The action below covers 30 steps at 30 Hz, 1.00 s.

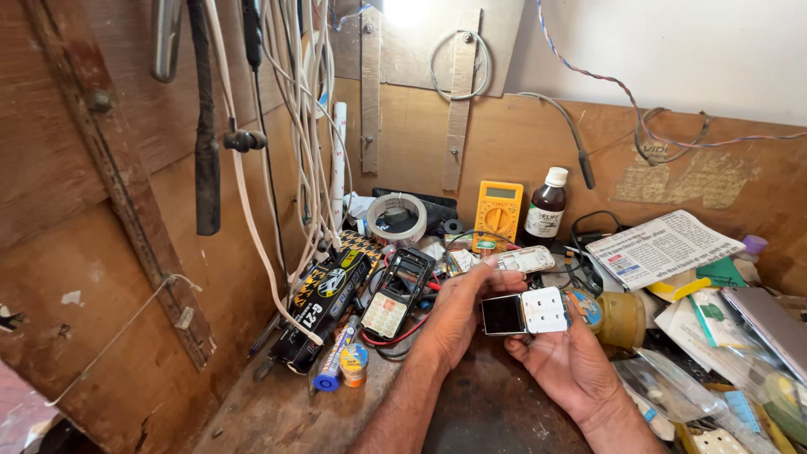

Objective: The person unpacks a small electronic device from a plastic bag, connects a USB cable, and uses a multimeter to test the device's electrical connections on a cluttered workbench.

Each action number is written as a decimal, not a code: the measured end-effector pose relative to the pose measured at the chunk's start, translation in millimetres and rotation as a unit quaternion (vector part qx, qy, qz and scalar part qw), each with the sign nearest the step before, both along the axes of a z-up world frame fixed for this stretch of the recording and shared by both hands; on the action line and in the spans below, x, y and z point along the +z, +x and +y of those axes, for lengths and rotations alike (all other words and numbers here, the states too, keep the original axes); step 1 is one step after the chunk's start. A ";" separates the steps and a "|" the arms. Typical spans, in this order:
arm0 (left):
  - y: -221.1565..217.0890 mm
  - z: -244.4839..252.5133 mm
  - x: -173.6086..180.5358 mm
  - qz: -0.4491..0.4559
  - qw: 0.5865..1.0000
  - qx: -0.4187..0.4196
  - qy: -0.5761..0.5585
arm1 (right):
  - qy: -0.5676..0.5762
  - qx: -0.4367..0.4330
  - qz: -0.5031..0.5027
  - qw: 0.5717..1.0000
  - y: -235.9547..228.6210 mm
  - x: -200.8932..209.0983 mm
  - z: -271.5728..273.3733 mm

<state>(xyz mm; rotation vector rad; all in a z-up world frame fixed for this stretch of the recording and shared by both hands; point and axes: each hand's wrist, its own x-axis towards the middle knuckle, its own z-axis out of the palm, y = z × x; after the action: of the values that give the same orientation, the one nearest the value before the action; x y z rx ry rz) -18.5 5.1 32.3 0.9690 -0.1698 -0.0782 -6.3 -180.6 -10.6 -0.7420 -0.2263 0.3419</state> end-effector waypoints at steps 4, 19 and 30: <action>-2.5 -0.6 -5.6 -0.041 0.999 -0.013 0.000 | -0.001 -0.002 -0.001 1.000 -0.9 0.8 -0.2; -6.3 0.0 -8.8 -0.057 0.997 -0.059 -0.003 | -0.007 -0.005 0.012 1.000 -0.7 -2.3 -2.0; -4.3 0.7 -12.3 -0.083 0.994 -0.067 0.035 | -0.008 0.020 -0.010 1.000 -4.0 1.9 -2.2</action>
<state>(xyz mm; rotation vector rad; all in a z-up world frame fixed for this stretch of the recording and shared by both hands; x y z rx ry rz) -22.8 5.9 20.0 1.0334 -0.3866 -0.1268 -10.4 -182.8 -8.7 -0.7581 -0.2583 0.3737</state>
